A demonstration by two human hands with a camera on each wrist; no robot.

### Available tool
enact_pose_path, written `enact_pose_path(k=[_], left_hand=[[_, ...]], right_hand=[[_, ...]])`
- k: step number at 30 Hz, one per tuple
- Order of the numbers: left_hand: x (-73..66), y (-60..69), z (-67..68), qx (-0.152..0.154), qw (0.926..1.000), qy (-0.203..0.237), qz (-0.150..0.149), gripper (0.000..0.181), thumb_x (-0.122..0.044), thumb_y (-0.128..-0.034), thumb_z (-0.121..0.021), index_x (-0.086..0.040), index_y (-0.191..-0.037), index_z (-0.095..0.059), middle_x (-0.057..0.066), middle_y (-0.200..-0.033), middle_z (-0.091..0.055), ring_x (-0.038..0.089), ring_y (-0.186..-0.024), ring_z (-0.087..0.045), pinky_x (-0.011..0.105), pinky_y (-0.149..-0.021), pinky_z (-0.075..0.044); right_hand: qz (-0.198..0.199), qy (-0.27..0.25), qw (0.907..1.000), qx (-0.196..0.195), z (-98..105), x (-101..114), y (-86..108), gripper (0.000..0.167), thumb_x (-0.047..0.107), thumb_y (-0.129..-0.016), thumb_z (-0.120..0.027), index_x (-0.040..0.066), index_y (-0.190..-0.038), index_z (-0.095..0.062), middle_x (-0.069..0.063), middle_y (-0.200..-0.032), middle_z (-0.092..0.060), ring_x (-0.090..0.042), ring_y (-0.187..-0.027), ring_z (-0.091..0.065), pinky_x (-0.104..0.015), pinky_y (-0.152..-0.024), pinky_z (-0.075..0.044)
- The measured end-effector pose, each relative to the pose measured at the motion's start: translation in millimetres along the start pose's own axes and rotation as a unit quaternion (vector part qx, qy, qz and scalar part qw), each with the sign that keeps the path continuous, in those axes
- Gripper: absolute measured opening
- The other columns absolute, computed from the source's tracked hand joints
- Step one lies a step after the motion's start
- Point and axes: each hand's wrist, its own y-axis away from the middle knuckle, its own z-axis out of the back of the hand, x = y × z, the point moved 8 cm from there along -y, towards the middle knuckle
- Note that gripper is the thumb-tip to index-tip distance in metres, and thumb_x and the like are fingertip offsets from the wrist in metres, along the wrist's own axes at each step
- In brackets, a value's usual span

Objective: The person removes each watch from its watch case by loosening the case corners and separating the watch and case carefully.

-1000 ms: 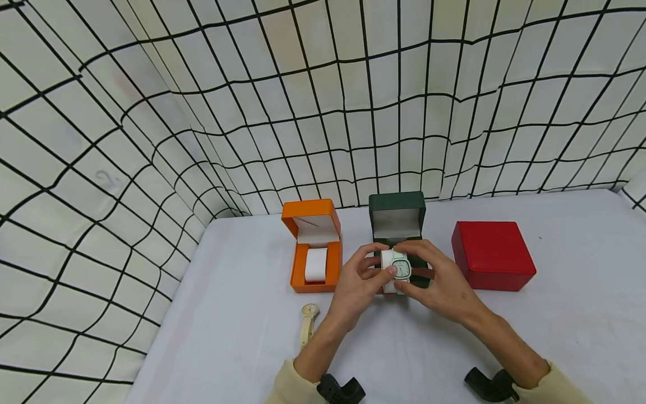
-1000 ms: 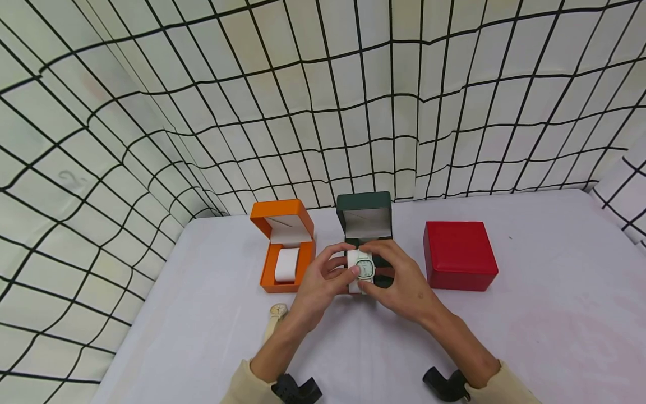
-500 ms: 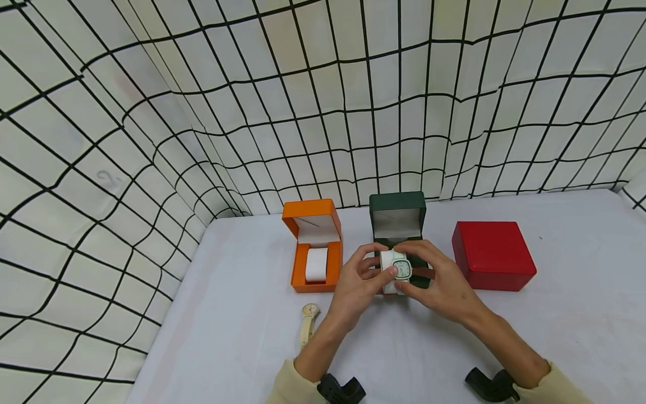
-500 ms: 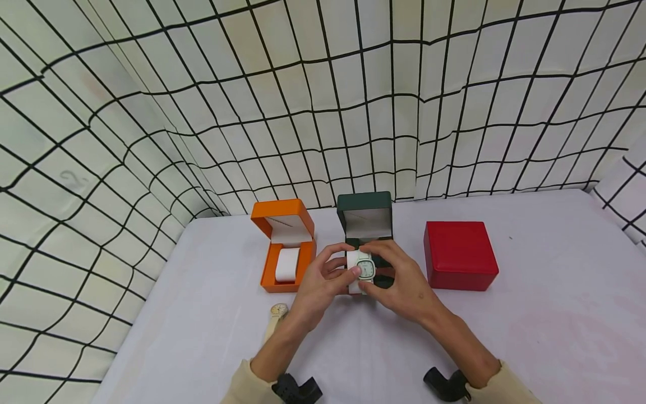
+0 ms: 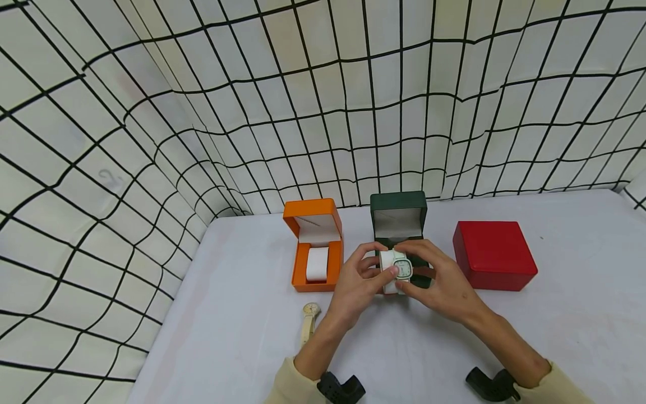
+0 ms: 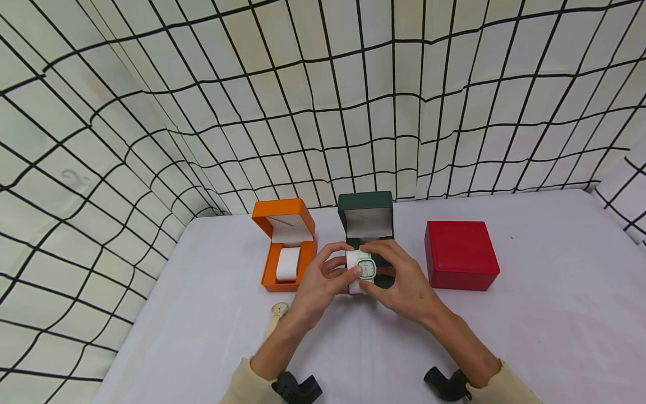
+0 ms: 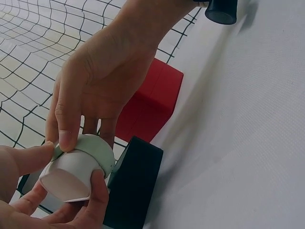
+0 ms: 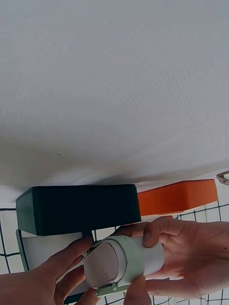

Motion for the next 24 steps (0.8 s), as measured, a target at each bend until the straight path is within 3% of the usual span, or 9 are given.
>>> enact_pose_path(k=[17,24], left_hand=[[-2.8,-1.4,3.9,0.015,0.9998,-0.010,0.004,0.040,-0.015,-0.0907,-0.082,-0.016,-0.125,-0.060,0.014,-0.124,-0.073,0.019,-0.096,-0.072,0.026,-0.071,-0.059],[-1.0,-1.1,3.7,0.018,0.9998,0.005,0.004,0.041,-0.015,-0.0923,-0.080,-0.017,-0.128,-0.060,0.014,-0.125,-0.072,0.019,-0.098,-0.072,0.027,-0.075,-0.061]], right_hand=[[0.003,-0.003,1.0000,0.009,-3.7,1.7,0.3,0.067,0.006,-0.079,-0.088,0.010,-0.140,-0.062,-0.006,-0.140,-0.059,-0.025,-0.126,-0.057,-0.049,-0.094,-0.062],[0.001,-0.004,1.0000,0.007,-2.4,1.6,0.6,0.068,0.008,-0.080,-0.088,0.012,-0.142,-0.061,-0.006,-0.142,-0.057,-0.023,-0.127,-0.056,-0.048,-0.094,-0.061]])
